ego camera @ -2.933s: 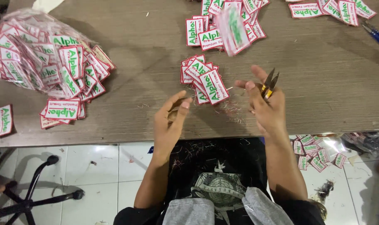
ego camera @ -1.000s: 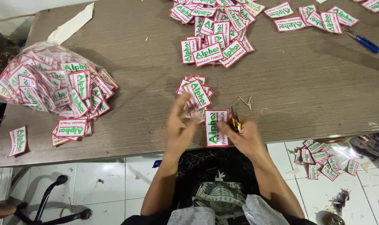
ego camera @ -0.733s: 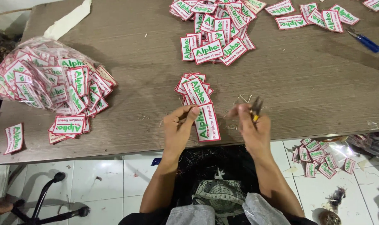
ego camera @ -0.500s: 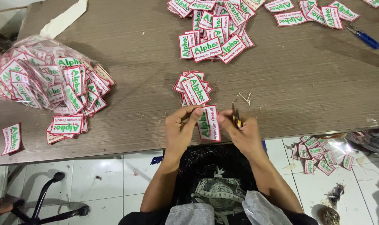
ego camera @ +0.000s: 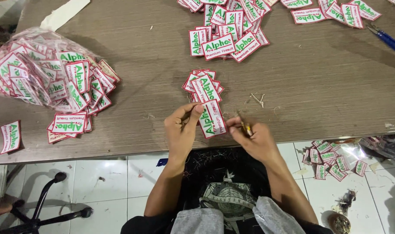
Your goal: Using scissors to cut and trim individual brand labels from a strip of printed labels.
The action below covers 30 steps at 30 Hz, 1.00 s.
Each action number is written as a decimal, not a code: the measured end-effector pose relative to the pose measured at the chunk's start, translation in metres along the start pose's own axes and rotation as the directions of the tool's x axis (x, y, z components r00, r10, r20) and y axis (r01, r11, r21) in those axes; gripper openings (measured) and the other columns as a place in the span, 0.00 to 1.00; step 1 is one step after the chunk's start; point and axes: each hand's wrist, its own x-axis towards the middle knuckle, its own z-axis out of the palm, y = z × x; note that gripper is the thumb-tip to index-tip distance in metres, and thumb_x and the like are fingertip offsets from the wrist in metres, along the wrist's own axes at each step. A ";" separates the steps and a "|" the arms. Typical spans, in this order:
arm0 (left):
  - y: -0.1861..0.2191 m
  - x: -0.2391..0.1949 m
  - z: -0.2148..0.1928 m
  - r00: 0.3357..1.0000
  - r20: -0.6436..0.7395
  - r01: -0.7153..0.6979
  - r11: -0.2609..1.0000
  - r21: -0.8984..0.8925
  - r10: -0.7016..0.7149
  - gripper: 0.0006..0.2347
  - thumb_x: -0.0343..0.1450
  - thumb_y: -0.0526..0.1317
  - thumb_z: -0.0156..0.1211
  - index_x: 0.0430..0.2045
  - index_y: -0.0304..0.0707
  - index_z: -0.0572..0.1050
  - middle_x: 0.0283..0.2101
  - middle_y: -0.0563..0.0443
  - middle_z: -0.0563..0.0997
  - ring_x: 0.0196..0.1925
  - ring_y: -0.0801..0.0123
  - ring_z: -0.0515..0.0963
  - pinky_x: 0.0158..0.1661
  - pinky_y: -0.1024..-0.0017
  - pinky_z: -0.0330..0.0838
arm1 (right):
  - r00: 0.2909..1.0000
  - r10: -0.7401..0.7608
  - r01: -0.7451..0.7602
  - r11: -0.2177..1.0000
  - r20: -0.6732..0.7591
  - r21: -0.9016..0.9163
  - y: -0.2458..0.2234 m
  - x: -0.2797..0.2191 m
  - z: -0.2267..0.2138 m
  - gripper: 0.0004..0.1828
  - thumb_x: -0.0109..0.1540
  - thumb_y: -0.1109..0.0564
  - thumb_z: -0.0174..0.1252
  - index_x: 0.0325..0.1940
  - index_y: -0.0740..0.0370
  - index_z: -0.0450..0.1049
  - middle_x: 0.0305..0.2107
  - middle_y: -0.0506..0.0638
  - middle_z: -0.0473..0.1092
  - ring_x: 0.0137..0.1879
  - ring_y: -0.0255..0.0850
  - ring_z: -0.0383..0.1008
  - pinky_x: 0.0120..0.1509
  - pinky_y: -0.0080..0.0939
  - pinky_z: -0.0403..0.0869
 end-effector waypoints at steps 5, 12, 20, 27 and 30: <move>-0.002 0.000 0.004 1.000 -0.002 -0.008 1.000 -0.009 0.008 0.07 0.72 0.39 0.67 0.36 0.32 0.84 0.23 0.48 0.83 0.32 0.80 0.70 0.32 0.76 0.72 | 0.999 0.044 -0.046 0.996 0.022 0.078 -0.001 -0.003 0.005 0.20 0.54 0.58 0.72 0.47 0.71 0.80 0.19 0.50 0.70 0.29 0.36 0.69 0.37 0.36 0.72; -0.001 0.005 -0.003 0.998 -0.053 -0.040 0.999 -0.012 0.039 0.08 0.72 0.39 0.67 0.36 0.32 0.84 0.27 0.48 0.85 0.33 0.80 0.71 0.34 0.74 0.76 | 0.988 0.032 -0.051 0.991 0.153 0.121 0.001 -0.004 0.009 0.04 0.55 0.63 0.69 0.28 0.66 0.82 0.13 0.53 0.75 0.24 0.36 0.73 0.32 0.34 0.72; -0.023 -0.017 0.004 0.963 0.254 0.122 0.984 -0.131 -0.086 0.10 0.67 0.33 0.70 0.39 0.26 0.80 0.30 0.34 0.84 0.32 0.59 0.84 0.34 0.64 0.82 | 0.985 -0.009 0.045 0.978 -0.174 0.205 -0.029 0.011 0.032 0.09 0.61 0.58 0.71 0.38 0.66 0.82 0.23 0.49 0.75 0.32 0.31 0.70 0.37 0.31 0.73; -0.006 -0.008 -0.028 0.973 0.209 0.102 0.995 -0.015 -0.096 0.07 0.76 0.35 0.54 0.36 0.31 0.80 0.24 0.41 0.83 0.26 0.65 0.82 0.31 0.65 0.81 | 0.917 0.085 0.021 0.965 -0.389 0.260 -0.013 0.015 0.022 0.12 0.60 0.60 0.73 0.34 0.70 0.77 0.18 0.48 0.68 0.22 0.29 0.65 0.26 0.28 0.66; -0.005 -0.008 -0.013 0.983 0.181 0.042 0.995 -0.085 -0.026 0.13 0.77 0.37 0.53 0.54 0.27 0.74 0.44 0.37 0.83 0.47 0.61 0.80 0.46 0.62 0.78 | 0.932 0.054 0.012 0.984 -0.359 0.179 -0.044 0.007 0.031 0.09 0.59 0.60 0.73 0.31 0.68 0.80 0.17 0.48 0.70 0.25 0.30 0.67 0.28 0.30 0.69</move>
